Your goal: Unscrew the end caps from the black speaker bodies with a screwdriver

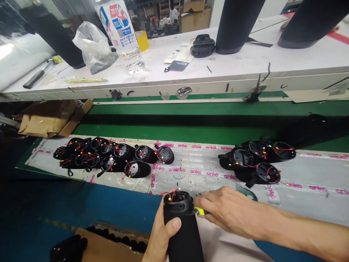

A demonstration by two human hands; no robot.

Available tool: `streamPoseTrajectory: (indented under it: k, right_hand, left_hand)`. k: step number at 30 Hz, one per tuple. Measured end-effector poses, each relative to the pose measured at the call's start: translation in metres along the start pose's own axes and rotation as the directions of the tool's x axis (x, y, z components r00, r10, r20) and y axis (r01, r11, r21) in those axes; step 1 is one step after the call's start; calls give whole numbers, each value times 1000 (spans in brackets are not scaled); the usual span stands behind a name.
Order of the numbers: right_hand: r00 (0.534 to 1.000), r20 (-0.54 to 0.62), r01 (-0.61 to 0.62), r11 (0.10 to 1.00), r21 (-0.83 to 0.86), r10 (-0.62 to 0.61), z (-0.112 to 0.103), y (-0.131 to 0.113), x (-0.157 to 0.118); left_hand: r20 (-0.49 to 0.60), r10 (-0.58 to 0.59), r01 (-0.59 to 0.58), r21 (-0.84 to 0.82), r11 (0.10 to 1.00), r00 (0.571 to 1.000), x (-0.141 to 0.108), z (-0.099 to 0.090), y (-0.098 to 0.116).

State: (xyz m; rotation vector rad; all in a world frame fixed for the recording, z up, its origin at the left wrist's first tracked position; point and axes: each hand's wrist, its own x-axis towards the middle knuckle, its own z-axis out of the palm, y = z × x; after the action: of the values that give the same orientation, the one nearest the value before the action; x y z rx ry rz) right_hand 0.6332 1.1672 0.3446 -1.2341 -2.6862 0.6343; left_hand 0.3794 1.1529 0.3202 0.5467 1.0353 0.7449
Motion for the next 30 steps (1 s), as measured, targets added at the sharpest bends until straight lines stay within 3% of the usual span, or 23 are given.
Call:
streamPoseTrajectory:
  k: [3, 7, 17, 30]
  right_hand:
    - [997, 69, -22, 1000, 16, 20, -4, 0, 0]
    - [998, 56, -23, 1000, 10, 23, -5, 1, 1]
    - [993, -115, 17, 986, -168, -37, 1, 0, 1]
    - [994, 32, 106, 973, -207, -101, -5, 1, 0]
  left_hand:
    - [-11, -16, 16, -6, 1000, 1000, 0, -2, -2]
    - [-19, -19, 19, -22, 1000, 1000, 2, -3, -5]
    - [-33, -9, 9, -4, 1000, 999, 1, 0, -3]
    - [-93, 29, -17, 133, 991, 995, -8, 8, -1]
